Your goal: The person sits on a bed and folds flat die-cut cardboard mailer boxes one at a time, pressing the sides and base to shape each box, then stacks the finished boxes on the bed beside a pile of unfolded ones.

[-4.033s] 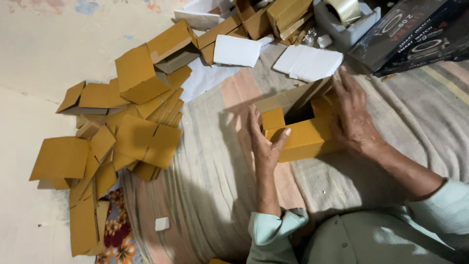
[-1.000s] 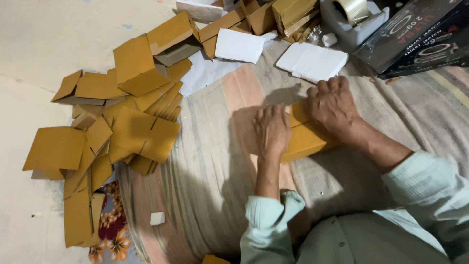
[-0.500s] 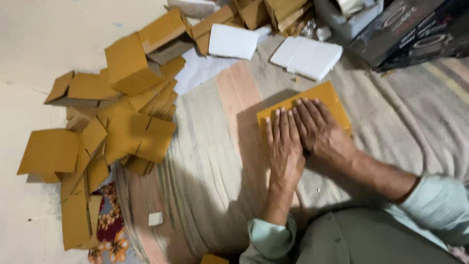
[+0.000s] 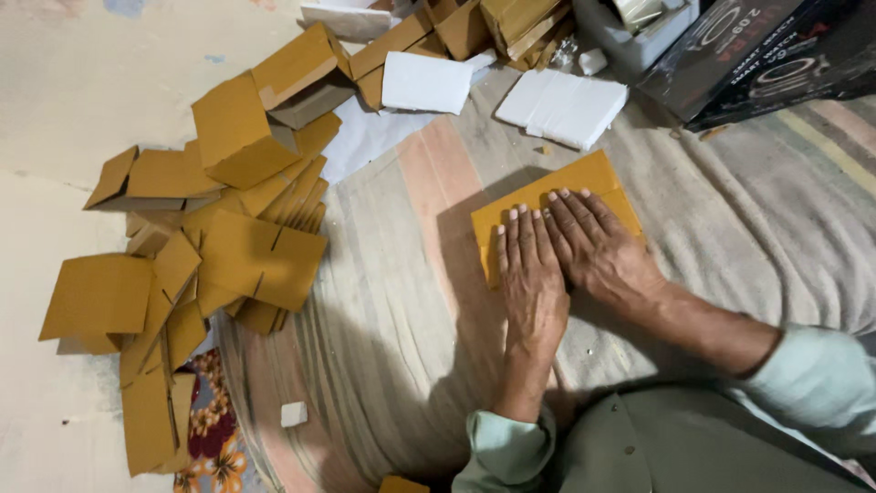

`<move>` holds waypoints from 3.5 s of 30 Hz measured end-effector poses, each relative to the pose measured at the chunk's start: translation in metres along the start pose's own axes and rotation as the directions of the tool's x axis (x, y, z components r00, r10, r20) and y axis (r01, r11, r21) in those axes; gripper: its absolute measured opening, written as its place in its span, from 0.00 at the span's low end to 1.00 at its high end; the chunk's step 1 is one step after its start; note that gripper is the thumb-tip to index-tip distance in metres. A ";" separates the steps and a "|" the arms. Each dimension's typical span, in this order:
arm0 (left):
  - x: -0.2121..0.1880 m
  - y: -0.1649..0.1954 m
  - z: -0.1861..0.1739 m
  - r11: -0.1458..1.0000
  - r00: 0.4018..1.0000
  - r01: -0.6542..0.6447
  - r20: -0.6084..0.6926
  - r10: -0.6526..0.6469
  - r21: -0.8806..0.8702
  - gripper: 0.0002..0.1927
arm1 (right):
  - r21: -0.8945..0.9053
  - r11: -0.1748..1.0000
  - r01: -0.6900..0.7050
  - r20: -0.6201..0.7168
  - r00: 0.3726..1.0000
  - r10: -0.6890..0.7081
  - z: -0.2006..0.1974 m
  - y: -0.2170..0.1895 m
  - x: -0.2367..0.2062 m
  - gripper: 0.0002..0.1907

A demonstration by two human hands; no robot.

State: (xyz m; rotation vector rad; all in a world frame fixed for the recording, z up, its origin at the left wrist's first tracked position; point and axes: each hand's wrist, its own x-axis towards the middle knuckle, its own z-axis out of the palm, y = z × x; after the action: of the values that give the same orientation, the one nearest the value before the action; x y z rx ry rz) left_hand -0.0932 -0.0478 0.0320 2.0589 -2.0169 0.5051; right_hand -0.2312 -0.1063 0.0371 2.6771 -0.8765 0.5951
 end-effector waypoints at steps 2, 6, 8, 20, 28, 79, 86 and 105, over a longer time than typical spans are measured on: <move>0.001 0.002 0.001 1.000 1.000 -0.003 -0.013 0.003 -0.011 0.47 | -0.130 0.992 0.004 0.054 0.999 0.003 0.000 0.000 0.001 0.34; -0.012 -0.024 -0.009 0.959 0.986 0.122 0.138 -0.089 -0.254 0.54 | -0.133 0.989 -0.070 0.107 0.991 0.084 -0.009 0.027 -0.013 0.35; -0.019 -0.034 -0.013 0.961 0.984 0.144 0.136 -0.114 -0.237 0.53 | -0.248 0.964 -0.100 0.176 0.974 0.146 -0.012 0.035 -0.021 0.36; 0.039 -0.031 0.014 0.902 0.950 0.309 0.149 -0.275 -0.301 0.33 | 0.175 0.923 -0.342 0.042 0.940 0.340 0.006 0.018 0.031 0.27; 0.048 -0.038 0.003 0.853 0.898 0.432 0.232 -0.375 -0.292 0.29 | 0.123 0.829 -0.545 0.380 0.798 0.468 0.010 0.024 0.057 0.30; 0.040 -0.046 0.014 0.817 0.869 0.487 0.267 -0.417 -0.308 0.24 | 0.089 0.878 -0.470 0.184 0.874 0.449 0.027 0.017 0.048 0.23; 0.039 -0.045 0.011 0.845 0.887 0.451 0.246 -0.390 -0.287 0.26 | 0.114 0.880 -0.461 0.117 0.886 0.449 0.030 0.018 0.049 0.27; 0.054 -0.038 0.013 0.830 0.838 0.507 0.358 -0.412 -0.232 0.23 | 0.037 0.883 -0.467 0.189 0.871 0.453 0.029 0.019 0.053 0.20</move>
State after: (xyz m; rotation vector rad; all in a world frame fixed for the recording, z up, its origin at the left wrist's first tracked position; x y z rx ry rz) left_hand -0.0541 -0.1010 0.0444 2.3956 -1.4927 -0.2225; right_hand -0.1952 -0.1580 0.0381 2.6235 -1.6017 0.5011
